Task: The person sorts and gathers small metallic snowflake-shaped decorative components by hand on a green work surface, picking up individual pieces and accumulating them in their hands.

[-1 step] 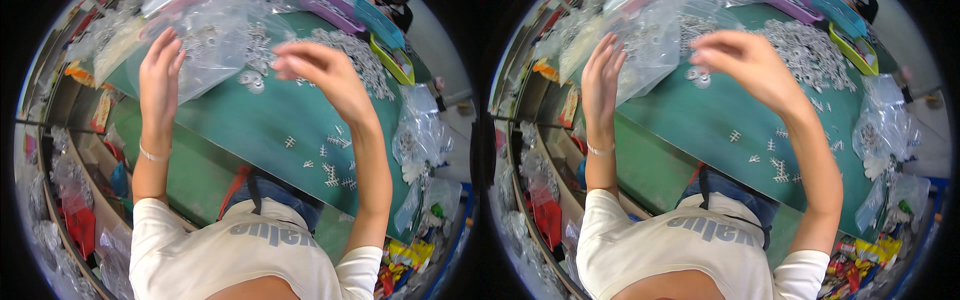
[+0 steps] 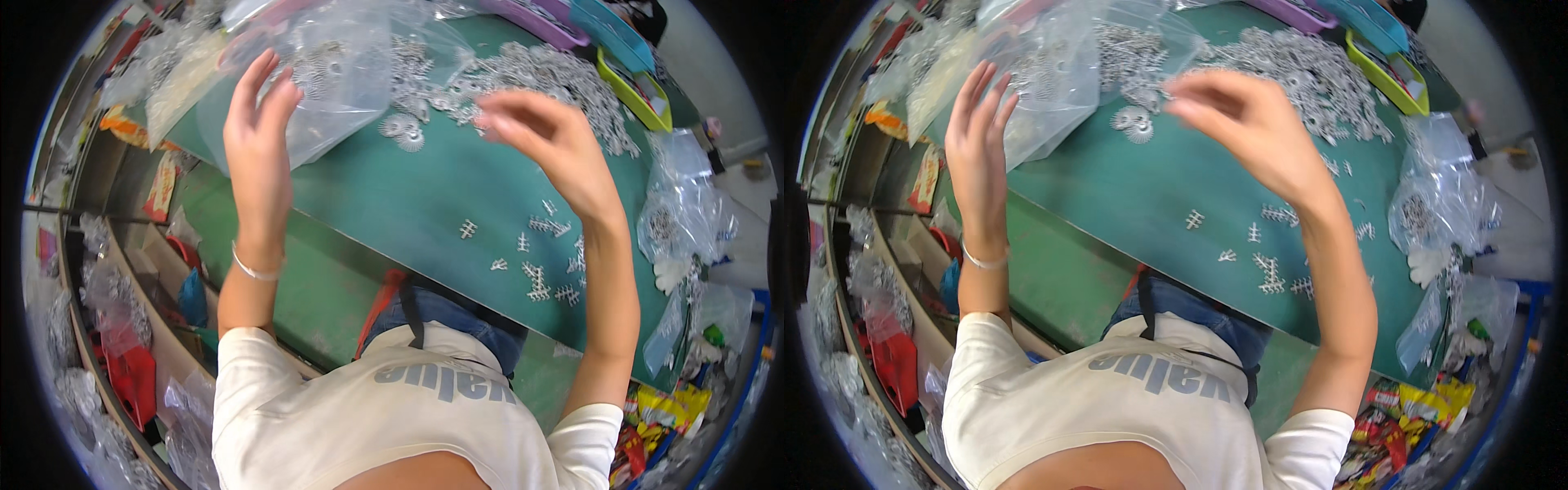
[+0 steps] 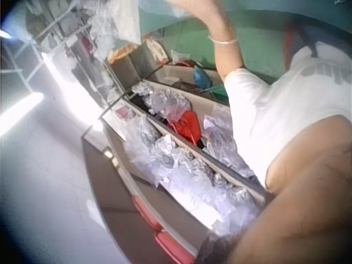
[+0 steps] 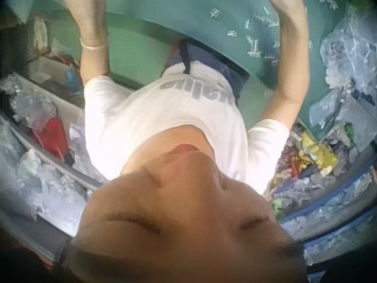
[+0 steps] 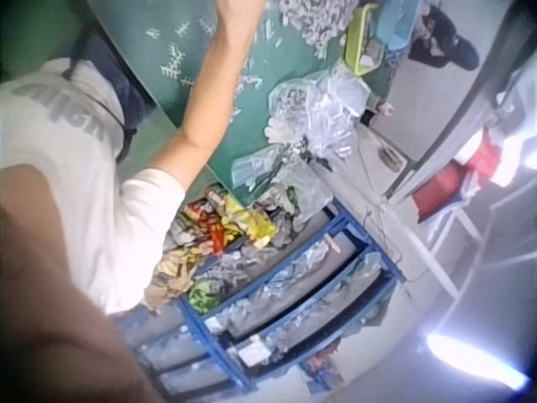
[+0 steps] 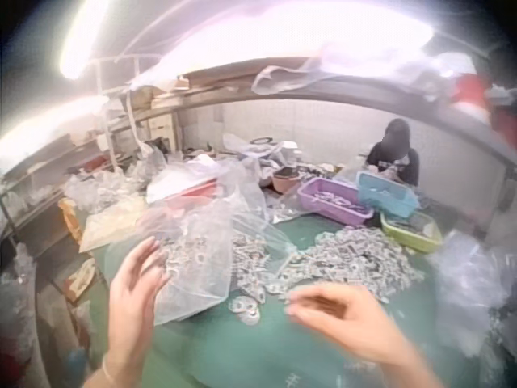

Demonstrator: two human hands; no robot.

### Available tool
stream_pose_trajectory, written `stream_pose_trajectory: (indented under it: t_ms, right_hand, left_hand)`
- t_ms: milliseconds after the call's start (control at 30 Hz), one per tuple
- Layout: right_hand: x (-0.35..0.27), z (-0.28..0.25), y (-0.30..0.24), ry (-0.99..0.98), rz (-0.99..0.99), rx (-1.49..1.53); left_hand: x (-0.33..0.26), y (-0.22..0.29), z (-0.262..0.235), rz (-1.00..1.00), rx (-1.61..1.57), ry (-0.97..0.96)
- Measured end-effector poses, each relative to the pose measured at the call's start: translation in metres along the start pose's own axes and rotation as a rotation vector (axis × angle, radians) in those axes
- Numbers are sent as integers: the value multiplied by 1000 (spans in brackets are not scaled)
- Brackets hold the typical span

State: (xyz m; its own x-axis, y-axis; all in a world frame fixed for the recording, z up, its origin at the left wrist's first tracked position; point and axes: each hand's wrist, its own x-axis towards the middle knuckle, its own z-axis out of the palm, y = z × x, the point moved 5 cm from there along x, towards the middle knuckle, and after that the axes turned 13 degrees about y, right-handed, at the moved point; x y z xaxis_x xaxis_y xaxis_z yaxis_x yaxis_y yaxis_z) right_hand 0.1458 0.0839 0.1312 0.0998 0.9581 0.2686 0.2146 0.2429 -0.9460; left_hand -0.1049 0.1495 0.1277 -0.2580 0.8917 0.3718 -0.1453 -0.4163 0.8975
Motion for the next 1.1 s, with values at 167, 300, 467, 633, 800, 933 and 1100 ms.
stream_pose_trajectory:
  t_ms: [167,300,467,633,800,933,1100]
  right_hand:
    - [-109,-98,68,225,206,-588]
    - [-162,-124,90,350,242,-813]
    - [-145,-101,91,387,-73,-907]
    - [-140,-109,115,400,26,-802]
    - [-158,-118,113,642,207,-100]
    - [-163,-108,106,570,170,94]
    - [-165,-104,116,497,335,395]
  left_hand:
    - [-105,-19,48,418,499,-560]
    - [-158,-86,80,203,504,-842]
    - [-177,-109,150,283,437,-991]
    - [-194,-138,178,197,506,-1113]
    - [-186,-117,170,201,378,-997]
    - [-187,-92,174,80,157,-988]
    - [-203,-107,172,-861,9,-1205]
